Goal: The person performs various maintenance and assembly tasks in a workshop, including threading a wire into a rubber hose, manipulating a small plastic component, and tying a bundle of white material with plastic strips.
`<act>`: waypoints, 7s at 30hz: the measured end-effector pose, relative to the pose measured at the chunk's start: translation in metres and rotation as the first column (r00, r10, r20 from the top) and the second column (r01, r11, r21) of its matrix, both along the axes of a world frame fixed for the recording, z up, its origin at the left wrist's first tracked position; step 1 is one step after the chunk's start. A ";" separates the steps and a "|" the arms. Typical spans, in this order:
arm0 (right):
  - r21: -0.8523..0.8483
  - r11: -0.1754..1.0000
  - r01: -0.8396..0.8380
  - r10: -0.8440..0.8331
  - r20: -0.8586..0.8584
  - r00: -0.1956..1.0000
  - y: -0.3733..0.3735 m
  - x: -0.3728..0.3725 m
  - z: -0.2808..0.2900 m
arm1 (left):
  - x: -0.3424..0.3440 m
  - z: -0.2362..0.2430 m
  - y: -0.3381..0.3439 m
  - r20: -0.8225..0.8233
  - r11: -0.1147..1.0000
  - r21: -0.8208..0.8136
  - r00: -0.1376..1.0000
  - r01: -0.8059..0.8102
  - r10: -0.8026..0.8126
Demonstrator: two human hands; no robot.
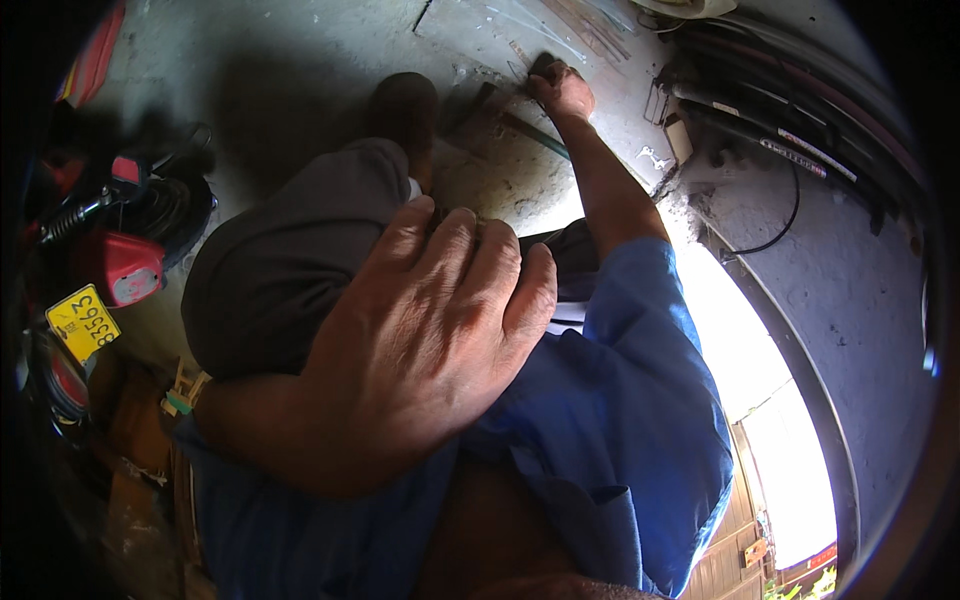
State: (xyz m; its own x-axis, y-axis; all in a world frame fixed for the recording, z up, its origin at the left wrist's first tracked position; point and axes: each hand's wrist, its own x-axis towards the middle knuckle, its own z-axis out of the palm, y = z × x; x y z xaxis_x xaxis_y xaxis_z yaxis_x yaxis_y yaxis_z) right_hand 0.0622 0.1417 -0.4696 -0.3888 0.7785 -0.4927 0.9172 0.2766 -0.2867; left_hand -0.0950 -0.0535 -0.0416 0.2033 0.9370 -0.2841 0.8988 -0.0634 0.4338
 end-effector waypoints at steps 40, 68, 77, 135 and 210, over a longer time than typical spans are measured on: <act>-0.265 0.941 -0.212 0.143 -0.258 0.955 0.065 0.021 -0.014 | -0.016 0.003 0.009 0.045 0.993 -0.026 0.992 -0.114 0.115; -0.152 0.939 0.308 -0.259 0.275 0.926 -0.038 0.055 0.013 | -0.017 0.033 0.068 0.950 0.582 0.094 0.247 -0.808 0.189; -0.086 0.991 -0.105 0.114 0.115 0.987 -0.014 0.058 0.018 | -0.018 0.046 0.057 0.934 0.567 0.053 0.242 -0.822 0.263; -0.745 -0.029 0.667 -0.721 0.477 0.502 -0.118 0.199 0.384 | -0.002 0.085 -0.010 0.574 0.473 -0.819 -0.452 -0.325 0.683; -0.615 -0.312 -0.724 0.932 -0.051 -0.359 -1.560 -0.426 0.685 | 0.227 0.223 -1.166 0.117 0.026 -0.712 0.155 0.701 -0.981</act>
State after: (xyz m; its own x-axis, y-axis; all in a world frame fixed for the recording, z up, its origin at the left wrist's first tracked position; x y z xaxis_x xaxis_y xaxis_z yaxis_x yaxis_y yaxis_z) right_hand -0.3642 -1.4183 0.2150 -0.1335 -0.5148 -0.8468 -0.3602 0.8213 -0.4425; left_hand 0.1320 -1.2195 0.1814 0.4908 -0.2302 -0.8403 0.3964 -0.7999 0.4506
